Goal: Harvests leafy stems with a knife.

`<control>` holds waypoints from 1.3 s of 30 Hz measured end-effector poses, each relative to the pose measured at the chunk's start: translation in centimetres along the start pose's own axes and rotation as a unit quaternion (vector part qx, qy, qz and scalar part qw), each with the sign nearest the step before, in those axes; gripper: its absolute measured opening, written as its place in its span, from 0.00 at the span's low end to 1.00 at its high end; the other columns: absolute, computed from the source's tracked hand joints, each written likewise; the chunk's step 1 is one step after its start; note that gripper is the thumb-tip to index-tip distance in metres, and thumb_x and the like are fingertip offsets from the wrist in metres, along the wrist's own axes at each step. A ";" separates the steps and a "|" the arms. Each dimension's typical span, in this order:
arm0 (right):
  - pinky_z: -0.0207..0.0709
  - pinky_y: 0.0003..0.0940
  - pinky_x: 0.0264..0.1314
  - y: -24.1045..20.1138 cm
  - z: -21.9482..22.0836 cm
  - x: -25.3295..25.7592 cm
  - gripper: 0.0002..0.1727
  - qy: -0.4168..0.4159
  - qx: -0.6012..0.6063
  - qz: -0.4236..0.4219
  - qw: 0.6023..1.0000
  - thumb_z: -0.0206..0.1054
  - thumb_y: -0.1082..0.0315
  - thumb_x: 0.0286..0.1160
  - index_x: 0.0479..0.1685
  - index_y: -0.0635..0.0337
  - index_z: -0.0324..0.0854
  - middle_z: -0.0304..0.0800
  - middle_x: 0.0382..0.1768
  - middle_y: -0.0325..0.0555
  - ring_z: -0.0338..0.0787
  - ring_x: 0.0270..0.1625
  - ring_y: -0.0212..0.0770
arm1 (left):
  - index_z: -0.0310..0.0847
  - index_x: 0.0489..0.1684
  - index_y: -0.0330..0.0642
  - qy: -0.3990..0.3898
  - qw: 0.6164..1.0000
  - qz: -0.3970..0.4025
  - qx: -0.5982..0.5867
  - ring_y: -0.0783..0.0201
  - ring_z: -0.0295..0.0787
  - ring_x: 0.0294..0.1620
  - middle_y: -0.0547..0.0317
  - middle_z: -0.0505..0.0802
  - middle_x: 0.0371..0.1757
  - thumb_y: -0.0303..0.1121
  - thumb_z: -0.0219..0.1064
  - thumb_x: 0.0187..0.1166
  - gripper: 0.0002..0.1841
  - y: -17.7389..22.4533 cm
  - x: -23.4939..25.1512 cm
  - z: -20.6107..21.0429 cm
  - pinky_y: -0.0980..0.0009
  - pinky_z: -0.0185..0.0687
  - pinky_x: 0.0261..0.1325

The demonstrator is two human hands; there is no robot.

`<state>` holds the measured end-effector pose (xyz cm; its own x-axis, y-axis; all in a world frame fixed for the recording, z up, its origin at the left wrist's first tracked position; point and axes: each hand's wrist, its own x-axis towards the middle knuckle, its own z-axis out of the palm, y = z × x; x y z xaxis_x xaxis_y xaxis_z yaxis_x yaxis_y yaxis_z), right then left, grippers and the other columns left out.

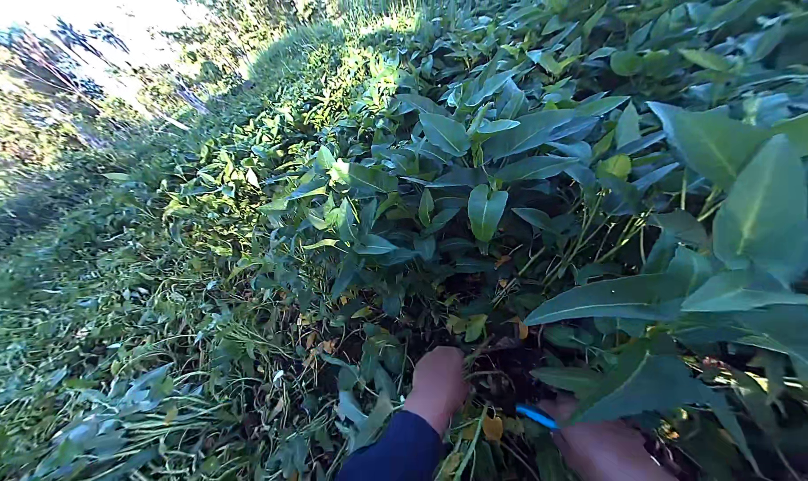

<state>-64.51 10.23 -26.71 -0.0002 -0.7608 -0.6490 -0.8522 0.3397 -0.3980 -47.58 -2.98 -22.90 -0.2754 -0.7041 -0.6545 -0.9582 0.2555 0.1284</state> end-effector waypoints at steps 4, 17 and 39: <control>0.78 0.67 0.69 -1.0 0.3 1.5 0.23 -0.001 -0.022 0.026 0.999 0.60 0.67 0.86 0.79 0.57 0.77 0.81 0.72 0.65 0.83 0.72 0.67 | 0.83 0.66 0.37 -0.020 0.999 -0.011 0.036 0.38 0.84 0.71 0.37 0.87 0.69 0.36 0.67 0.81 0.19 0.3 0.5 0.9 0.36 0.79 0.69; 0.82 0.62 0.64 0.6 4.3 -2.4 0.25 -0.054 0.232 0.007 0.971 0.48 0.65 0.94 0.84 0.67 0.62 0.88 0.56 0.67 0.92 0.56 0.64 | 0.86 0.60 0.39 0.041 0.997 -0.052 -0.051 0.41 0.91 0.58 0.41 0.93 0.52 0.61 0.76 0.69 0.34 -0.8 -9.1 2.4 0.38 0.83 0.61; 0.78 0.73 0.66 0.6 9.1 -4.8 0.30 -0.007 0.135 0.068 0.988 0.59 0.74 0.83 0.86 0.67 0.63 0.75 0.74 0.77 0.84 0.66 0.78 | 0.82 0.48 0.38 -0.094 0.953 0.010 -0.287 0.65 0.80 0.32 0.60 0.85 0.32 0.40 0.65 0.79 0.14 -8.3 -8.5 3.0 0.62 0.78 0.41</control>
<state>-60.28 19.14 -29.69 -0.0964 -0.6909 -0.7165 -0.6736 0.5753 -0.4640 -37.06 2.85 -20.61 -0.3282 -0.5572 -0.7628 -0.8515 -0.1751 0.4943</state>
